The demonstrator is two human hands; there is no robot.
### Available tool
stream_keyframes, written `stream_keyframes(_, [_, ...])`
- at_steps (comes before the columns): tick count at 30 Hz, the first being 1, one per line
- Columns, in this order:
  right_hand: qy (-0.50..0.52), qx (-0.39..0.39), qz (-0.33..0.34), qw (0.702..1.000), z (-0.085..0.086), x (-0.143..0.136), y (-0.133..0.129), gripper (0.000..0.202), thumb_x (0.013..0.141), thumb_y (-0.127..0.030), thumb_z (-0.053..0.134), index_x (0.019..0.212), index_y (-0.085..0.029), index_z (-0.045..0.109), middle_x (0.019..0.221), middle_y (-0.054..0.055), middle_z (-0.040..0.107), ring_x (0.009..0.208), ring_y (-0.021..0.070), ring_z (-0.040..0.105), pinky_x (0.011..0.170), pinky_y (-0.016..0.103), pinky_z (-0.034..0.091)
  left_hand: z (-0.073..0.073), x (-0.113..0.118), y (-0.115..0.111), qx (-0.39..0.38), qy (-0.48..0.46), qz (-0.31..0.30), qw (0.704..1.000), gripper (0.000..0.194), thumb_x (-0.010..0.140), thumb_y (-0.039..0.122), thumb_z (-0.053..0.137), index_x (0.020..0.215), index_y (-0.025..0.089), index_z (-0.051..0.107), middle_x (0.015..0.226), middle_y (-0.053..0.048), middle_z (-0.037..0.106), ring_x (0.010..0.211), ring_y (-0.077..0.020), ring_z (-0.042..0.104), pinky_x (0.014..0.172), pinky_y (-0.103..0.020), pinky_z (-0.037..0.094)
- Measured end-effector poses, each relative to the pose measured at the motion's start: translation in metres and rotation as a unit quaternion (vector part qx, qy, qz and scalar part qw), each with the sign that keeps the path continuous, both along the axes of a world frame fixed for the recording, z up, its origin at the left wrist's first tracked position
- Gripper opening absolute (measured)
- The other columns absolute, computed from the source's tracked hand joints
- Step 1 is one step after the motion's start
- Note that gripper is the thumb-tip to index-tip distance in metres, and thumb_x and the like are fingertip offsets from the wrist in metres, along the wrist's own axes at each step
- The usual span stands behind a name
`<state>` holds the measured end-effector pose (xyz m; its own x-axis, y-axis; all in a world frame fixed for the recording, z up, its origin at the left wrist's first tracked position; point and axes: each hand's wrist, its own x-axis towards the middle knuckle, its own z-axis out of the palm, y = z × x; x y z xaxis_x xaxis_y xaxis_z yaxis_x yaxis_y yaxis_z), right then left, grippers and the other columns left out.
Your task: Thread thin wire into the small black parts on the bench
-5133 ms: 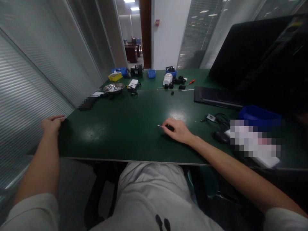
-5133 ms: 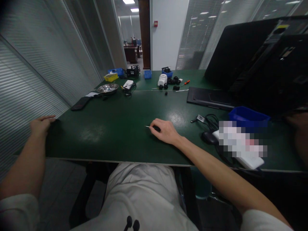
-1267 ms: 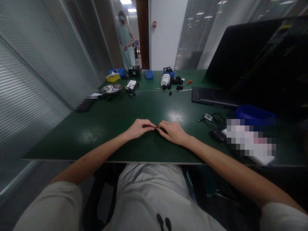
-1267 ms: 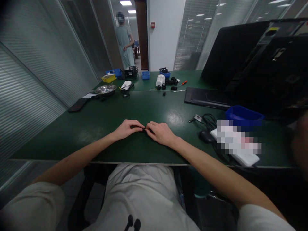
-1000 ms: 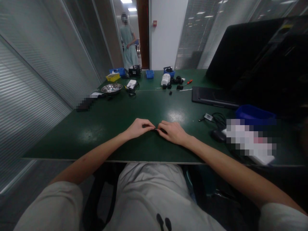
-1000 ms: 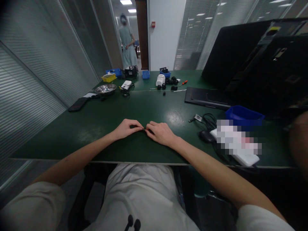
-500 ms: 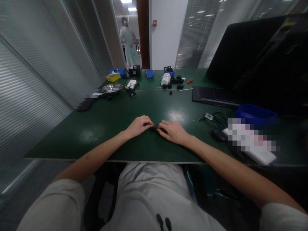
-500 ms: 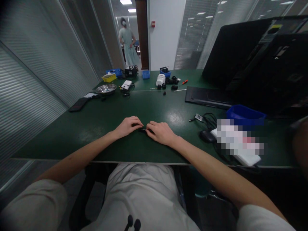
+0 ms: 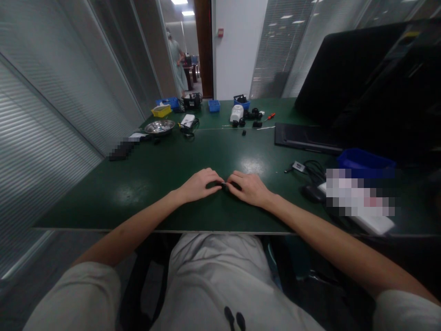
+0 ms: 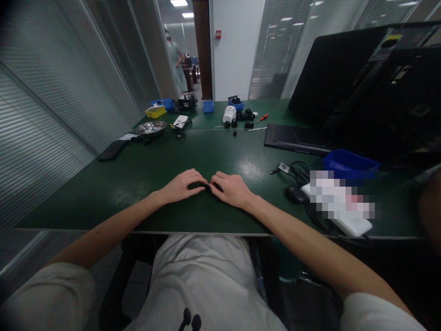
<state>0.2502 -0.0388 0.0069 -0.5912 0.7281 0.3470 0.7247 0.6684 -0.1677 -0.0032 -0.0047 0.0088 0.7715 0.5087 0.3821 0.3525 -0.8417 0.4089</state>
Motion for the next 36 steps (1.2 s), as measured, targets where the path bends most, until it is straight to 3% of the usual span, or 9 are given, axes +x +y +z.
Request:
stream_keyframes(14, [-0.003, -0.002, 0.003, 1.000, -0.001, 0.001, 0.002, 0.027, 0.106, -0.039, 0.046, 0.105, -0.021, 0.066, 0.099, 0.004, 0.067, 0.074, 0.0142, 0.057, 0.063, 0.028, 0.029, -0.009, -0.006, 0.014, -0.033, 0.021, 0.055, 0.998, 0.025, 0.102, 0.032, 0.054, 0.120, 0.022, 0.069, 0.117, -0.007, 0.070, 0.110, -0.0220, 0.064, 0.100, -0.037, 0.049])
stream_keyframes(17, [-0.006, -0.004, 0.002, 1.000, 0.000, 0.002, 0.001, 0.027, 0.106, -0.039, 0.046, 0.105, -0.021, 0.066, 0.099, 0.004, 0.067, 0.072, 0.0137, 0.056, 0.062, 0.029, 0.028, -0.009, -0.025, 0.031, -0.042, 0.027, 0.093, 0.994, 0.027, 0.101, 0.034, 0.056, 0.120, 0.021, 0.070, 0.118, -0.008, 0.070, 0.106, -0.0223, 0.065, 0.096, -0.036, 0.050])
stream_keyframes(20, [-0.002, -0.007, 0.002, 1.000, 0.001, 0.002, 0.001, 0.028, 0.106, -0.040, 0.045, 0.105, -0.021, 0.066, 0.099, 0.004, 0.068, 0.071, 0.0134, 0.055, 0.062, 0.028, 0.028, -0.009, -0.066, 0.058, -0.075, 0.021, 0.198, 0.977, 0.031, 0.096, 0.035, 0.060, 0.120, 0.019, 0.072, 0.116, -0.009, 0.071, 0.091, -0.0208, 0.065, 0.083, -0.034, 0.052])
stream_keyframes(24, [0.001, -0.015, 0.004, 1.000, 0.001, 0.003, 0.001, 0.028, 0.106, -0.040, 0.045, 0.104, -0.021, 0.067, 0.099, 0.004, 0.068, 0.072, 0.0138, 0.056, 0.062, 0.028, 0.029, -0.004, -0.140, 0.092, -0.098, -0.026, 0.370, 0.923, 0.033, 0.088, 0.028, 0.069, 0.117, 0.013, 0.073, 0.106, -0.010, 0.072, 0.087, -0.0191, 0.062, 0.081, -0.031, 0.049])
stream_keyframes(27, [0.005, -0.020, 0.002, 1.000, 0.002, 0.003, 0.001, 0.029, 0.105, -0.040, 0.046, 0.103, -0.021, 0.067, 0.099, 0.004, 0.068, 0.071, 0.0136, 0.056, 0.062, 0.028, 0.029, 0.010, -0.199, 0.101, -0.042, -0.099, 0.487, 0.867, 0.035, 0.089, 0.023, 0.069, 0.120, 0.008, 0.070, 0.104, -0.007, 0.070, 0.088, -0.0154, 0.059, 0.083, -0.026, 0.046])
stream_keyframes(31, [0.008, -0.027, 0.006, 1.000, 0.002, 0.003, 0.002, 0.028, 0.105, -0.039, 0.046, 0.104, -0.021, 0.067, 0.099, 0.004, 0.068, 0.071, 0.0131, 0.056, 0.063, 0.028, 0.030, 0.026, -0.271, 0.088, 0.082, -0.212, 0.653, 0.722, 0.035, 0.092, 0.015, 0.065, 0.125, 0.004, 0.064, 0.101, -0.003, 0.063, 0.085, -0.0105, 0.051, 0.081, -0.021, 0.042])
stream_keyframes(33, [0.007, -0.027, 0.007, 1.000, 0.001, 0.003, 0.002, 0.028, 0.105, -0.040, 0.046, 0.104, -0.021, 0.067, 0.100, 0.004, 0.068, 0.072, 0.0133, 0.056, 0.063, 0.028, 0.030, 0.028, -0.297, 0.075, 0.073, -0.197, 0.719, 0.663, 0.029, 0.089, 0.011, 0.065, 0.117, 0.003, 0.064, 0.087, 0.001, 0.058, 0.080, -0.0099, 0.048, 0.079, -0.020, 0.039])
stream_keyframes(34, [0.006, -0.027, 0.006, 1.000, 0.001, 0.003, 0.002, 0.028, 0.105, -0.040, 0.047, 0.104, -0.021, 0.067, 0.100, 0.004, 0.068, 0.072, 0.0134, 0.056, 0.063, 0.028, 0.030, 0.027, -0.306, 0.068, 0.052, -0.175, 0.738, 0.649, 0.024, 0.088, 0.009, 0.065, 0.111, 0.003, 0.065, 0.078, 0.003, 0.054, 0.075, -0.0101, 0.046, 0.077, -0.020, 0.037])
stream_keyframes(36, [0.004, -0.026, 0.003, 1.000, 0.000, 0.003, 0.003, 0.028, 0.105, -0.040, 0.047, 0.103, -0.021, 0.067, 0.100, 0.004, 0.068, 0.072, 0.0134, 0.057, 0.063, 0.028, 0.030, 0.025, -0.316, 0.057, 0.009, -0.128, 0.745, 0.654, 0.010, 0.085, 0.006, 0.063, 0.095, 0.005, 0.064, 0.061, 0.006, 0.043, 0.066, -0.0110, 0.041, 0.071, -0.021, 0.033])
